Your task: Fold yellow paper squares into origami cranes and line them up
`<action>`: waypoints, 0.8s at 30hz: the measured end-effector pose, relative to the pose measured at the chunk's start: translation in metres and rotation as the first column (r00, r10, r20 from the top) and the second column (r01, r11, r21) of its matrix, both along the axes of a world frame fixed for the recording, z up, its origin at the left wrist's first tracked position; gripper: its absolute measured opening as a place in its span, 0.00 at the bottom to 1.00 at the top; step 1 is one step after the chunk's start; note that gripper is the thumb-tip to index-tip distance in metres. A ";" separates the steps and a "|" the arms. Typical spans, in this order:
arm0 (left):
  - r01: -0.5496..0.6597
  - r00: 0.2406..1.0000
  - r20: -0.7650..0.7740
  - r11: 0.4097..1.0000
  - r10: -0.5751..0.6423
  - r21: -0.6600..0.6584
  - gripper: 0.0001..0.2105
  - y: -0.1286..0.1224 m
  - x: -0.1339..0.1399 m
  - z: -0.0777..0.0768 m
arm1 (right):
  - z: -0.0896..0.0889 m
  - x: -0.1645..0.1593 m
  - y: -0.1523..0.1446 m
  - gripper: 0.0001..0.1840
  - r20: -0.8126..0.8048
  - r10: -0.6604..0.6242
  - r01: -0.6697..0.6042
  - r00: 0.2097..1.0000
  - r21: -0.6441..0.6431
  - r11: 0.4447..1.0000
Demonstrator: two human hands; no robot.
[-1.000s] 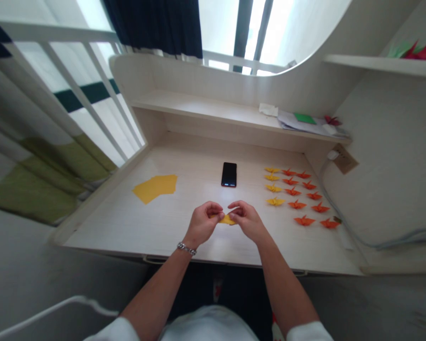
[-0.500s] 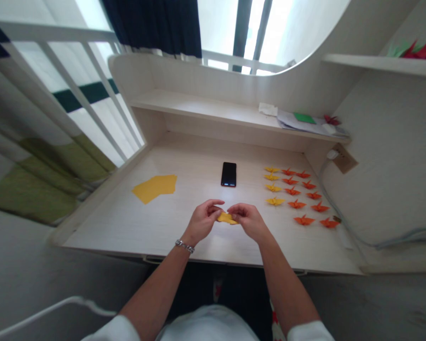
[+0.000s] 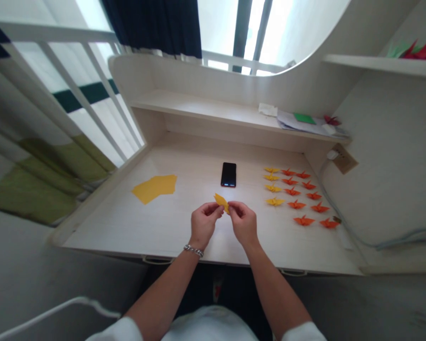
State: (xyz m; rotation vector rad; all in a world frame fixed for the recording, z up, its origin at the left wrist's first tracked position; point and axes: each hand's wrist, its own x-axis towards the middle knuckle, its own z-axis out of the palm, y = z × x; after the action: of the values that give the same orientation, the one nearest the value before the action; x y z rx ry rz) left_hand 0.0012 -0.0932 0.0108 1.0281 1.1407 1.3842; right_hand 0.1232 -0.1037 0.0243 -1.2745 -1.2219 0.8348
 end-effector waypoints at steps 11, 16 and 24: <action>-0.128 0.992 -0.005 0.990 0.129 0.066 0.19 0.003 0.008 0.005 | 0.000 -0.008 0.000 0.10 0.110 -0.117 0.097 0.987 0.176 0.980; -0.132 0.991 0.002 0.990 0.132 0.051 0.17 0.004 0.009 0.005 | 0.001 -0.008 0.000 0.09 0.124 -0.108 0.088 0.986 0.157 0.984; -0.136 0.991 0.018 0.989 0.135 0.049 0.15 0.004 0.010 0.003 | -0.001 -0.010 0.000 0.09 0.056 -0.153 0.143 0.987 0.153 0.978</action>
State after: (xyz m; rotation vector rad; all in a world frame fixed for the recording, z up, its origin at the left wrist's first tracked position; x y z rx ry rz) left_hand 0.0109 -0.0894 0.0141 0.9884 1.1886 1.5321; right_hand 0.1127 -0.1034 0.0230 -1.2629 -1.2031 0.5861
